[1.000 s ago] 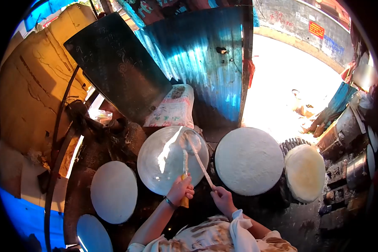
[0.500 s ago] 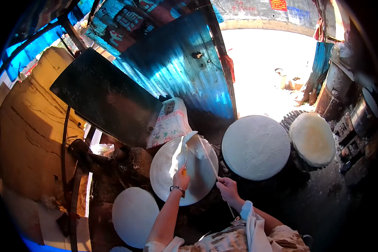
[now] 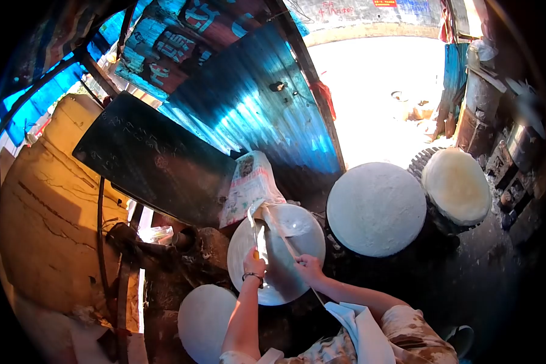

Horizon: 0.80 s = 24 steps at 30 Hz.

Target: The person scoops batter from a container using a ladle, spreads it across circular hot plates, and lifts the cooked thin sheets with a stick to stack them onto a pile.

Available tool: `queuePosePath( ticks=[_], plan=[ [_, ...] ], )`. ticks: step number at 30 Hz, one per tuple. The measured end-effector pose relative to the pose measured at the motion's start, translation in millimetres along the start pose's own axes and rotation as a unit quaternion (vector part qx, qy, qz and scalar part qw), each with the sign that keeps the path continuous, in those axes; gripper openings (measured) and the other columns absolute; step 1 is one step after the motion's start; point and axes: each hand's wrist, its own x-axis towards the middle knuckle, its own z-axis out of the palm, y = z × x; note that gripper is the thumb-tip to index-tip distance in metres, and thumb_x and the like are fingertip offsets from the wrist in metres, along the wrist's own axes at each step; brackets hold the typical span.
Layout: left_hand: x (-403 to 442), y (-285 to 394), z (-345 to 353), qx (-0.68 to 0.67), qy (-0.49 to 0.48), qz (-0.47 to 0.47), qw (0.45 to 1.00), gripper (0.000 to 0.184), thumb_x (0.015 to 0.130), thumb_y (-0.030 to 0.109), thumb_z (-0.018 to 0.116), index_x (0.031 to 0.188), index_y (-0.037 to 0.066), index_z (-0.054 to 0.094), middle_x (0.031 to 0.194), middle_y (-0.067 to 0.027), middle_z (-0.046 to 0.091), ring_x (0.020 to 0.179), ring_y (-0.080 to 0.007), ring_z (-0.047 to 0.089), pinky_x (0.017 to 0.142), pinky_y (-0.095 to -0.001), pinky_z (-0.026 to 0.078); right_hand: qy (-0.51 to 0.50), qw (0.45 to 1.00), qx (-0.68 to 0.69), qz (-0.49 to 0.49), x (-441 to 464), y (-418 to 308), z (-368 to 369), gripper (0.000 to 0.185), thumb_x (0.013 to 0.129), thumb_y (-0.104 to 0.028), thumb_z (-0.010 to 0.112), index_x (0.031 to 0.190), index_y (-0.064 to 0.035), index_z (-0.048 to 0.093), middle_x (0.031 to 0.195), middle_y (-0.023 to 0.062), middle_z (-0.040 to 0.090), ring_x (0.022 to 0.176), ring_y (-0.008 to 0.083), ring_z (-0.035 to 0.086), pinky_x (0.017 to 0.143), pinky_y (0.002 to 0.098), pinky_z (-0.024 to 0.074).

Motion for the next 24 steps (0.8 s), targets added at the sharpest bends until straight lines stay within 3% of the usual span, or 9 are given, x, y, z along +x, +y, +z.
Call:
queuePosePath(
  ticks=[3,4,7,8,11,14,20,22,24],
  plan=[
    [2.8,-20.0,-7.6,0.023,0.001,-0.003,1.000,0.048,0.072,0.003,0.053,0.119,0.006,0.052,0.105,-0.0221,0.059,0.098,-0.0354,0.057,0.086,-0.0377,0.045,-0.040,0.999,0.000,0.018,7.7,-8.3,-8.2,0.025,0.079,-0.013,0.060,0.100,0.0006,0.061,0.062,0.0049,0.058,0.043,0.0093,0.051,0.037,0.0238,0.0389],
    [15.1,-53.0,4.9,-0.021,0.014,0.001,1.000,0.052,0.071,0.001,0.051,0.122,0.010,0.050,0.091,-0.0181,0.060,0.072,-0.0297,0.056,0.062,-0.0362,0.044,0.023,1.000,-0.009,-0.012,25.6,10.0,-10.5,0.025,0.078,-0.013,0.061,0.099,0.0009,0.062,0.064,0.0056,0.060,0.048,0.0094,0.053,0.042,0.0235,0.0413],
    [30.0,-101.8,19.7,-0.096,0.026,0.017,0.995,0.059,0.071,-0.002,0.049,0.127,0.014,0.044,0.072,-0.0107,0.056,0.035,-0.0188,0.047,0.031,-0.0315,0.037,0.055,0.994,-0.066,-0.063,33.9,26.2,9.1,0.025,0.077,-0.014,0.063,0.096,0.0016,0.064,0.070,0.0081,0.063,0.060,0.0093,0.058,0.054,0.0227,0.0465],
    [13.1,-77.5,5.6,-0.104,0.025,-0.033,0.994,0.056,0.070,-0.001,0.050,0.125,0.008,0.046,0.088,-0.0136,0.058,0.062,-0.0224,0.054,0.053,-0.0322,0.043,0.014,0.994,-0.089,-0.068,33.5,22.2,23.5,0.026,0.074,-0.016,0.063,0.094,0.0010,0.064,0.074,0.0116,0.064,0.068,0.0148,0.061,0.061,0.0264,0.0482],
    [-39.3,-18.4,-34.8,-0.137,-0.002,-0.135,0.981,0.054,0.069,0.000,0.049,0.124,0.001,0.047,0.081,-0.0139,0.060,0.061,-0.0217,0.062,0.051,-0.0316,0.049,-0.054,0.985,-0.157,-0.053,31.7,-11.8,12.5,0.028,0.071,-0.018,0.063,0.092,0.0002,0.065,0.078,0.0147,0.066,0.076,0.0207,0.065,0.069,0.0310,0.0499],
    [-42.4,-56.4,-36.9,-0.238,-0.030,-0.129,0.962,0.061,0.075,-0.001,0.052,0.133,0.007,0.034,0.056,-0.0054,0.047,0.036,-0.0152,0.044,0.031,-0.0289,0.038,-0.045,0.988,-0.145,-0.009,35.4,-27.2,-1.5,0.027,0.072,-0.019,0.065,0.092,-0.0004,0.066,0.074,0.0110,0.065,0.070,0.0162,0.062,0.063,0.0295,0.0488],
    [-97.7,-66.0,-33.0,-0.330,0.020,-0.149,0.932,0.066,0.075,-0.002,0.054,0.135,0.009,0.029,0.057,-0.0053,0.047,0.037,-0.0137,0.043,0.032,-0.0280,0.039,-0.158,0.972,-0.146,-0.093,45.7,0.2,25.5,0.028,0.072,-0.020,0.067,0.092,-0.0003,0.066,0.074,0.0093,0.066,0.064,0.0133,0.062,0.060,0.0265,0.0496],
    [-127.7,-61.5,-36.9,-0.348,0.026,-0.191,0.917,0.066,0.076,-0.002,0.054,0.136,0.010,0.029,0.058,-0.0053,0.047,0.038,-0.0135,0.044,0.033,-0.0277,0.039,-0.197,0.934,-0.277,-0.112,57.5,-42.3,2.5,0.027,0.073,-0.020,0.067,0.092,-0.0009,0.066,0.074,0.0081,0.066,0.066,0.0122,0.061,0.062,0.0254,0.0495],
    [-151.8,-51.8,-40.8,-0.352,0.026,-0.223,0.909,0.064,0.078,-0.002,0.055,0.135,0.014,0.031,0.059,-0.0047,0.048,0.041,-0.0130,0.045,0.036,-0.0264,0.041,-0.113,0.984,-0.137,0.003,94.9,-35.3,-13.5,0.024,0.070,-0.018,0.067,0.090,-0.0037,0.067,0.074,0.0109,0.065,0.065,0.0166,0.062,0.061,0.0302,0.0500]
  ],
)
